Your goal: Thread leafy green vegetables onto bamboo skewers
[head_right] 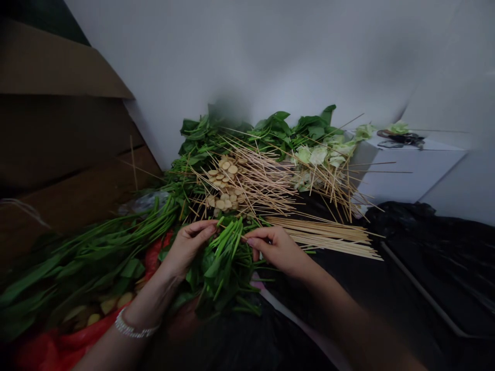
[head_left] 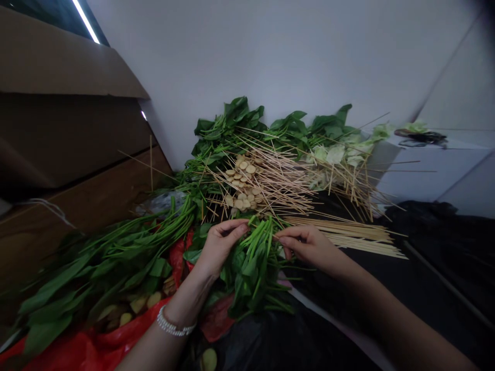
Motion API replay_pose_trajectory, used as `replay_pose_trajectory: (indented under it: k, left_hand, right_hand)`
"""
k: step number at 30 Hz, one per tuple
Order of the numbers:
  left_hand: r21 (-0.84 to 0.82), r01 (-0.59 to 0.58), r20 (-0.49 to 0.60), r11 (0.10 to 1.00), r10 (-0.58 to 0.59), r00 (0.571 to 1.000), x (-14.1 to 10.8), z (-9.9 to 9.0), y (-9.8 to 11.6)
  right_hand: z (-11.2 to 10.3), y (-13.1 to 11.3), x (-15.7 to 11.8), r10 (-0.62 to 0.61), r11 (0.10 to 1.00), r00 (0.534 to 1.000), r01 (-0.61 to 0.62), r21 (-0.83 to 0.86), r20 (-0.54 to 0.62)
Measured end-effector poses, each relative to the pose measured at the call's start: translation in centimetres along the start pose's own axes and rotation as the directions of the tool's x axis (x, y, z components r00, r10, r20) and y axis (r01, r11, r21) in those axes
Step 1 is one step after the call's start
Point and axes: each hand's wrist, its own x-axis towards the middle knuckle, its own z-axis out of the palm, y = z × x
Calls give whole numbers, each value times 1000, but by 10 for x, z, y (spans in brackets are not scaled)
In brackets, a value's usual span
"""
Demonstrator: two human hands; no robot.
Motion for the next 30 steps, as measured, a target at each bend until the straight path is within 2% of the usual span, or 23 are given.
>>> replay_pose_trajectory:
  k: [12,20,22,25,27,30]
  left_hand:
    - [62,-5,31,998,3,1000,0,0,3]
    - [44,143,59,989,-146,988,0,2,4]
    - [76,91,65,993,-96,993,0,0,5]
    - [144,-116,-6,983,118,993,1,-6,6]
    - [164,-246,-94,955,263,960,3,-10,6]
    - [125,-328,-147,936,344,927,5,-13,6]
  right_hand:
    - [4,-7,-1,-12,999,1000,12,-52,-14]
    - [13,-4,-2,-12,999,999,10,-50,-37]
    - [10,-5,-2,-8,1000,1000,7,-20,-29]
    - [-3,-7,-3,10,996,997,-2,93,-81]
    - [-17,-8,-3,-10,978,976,56,202,-219]
    - [-36,-9,-2,-68,928,877,231,292,-476]
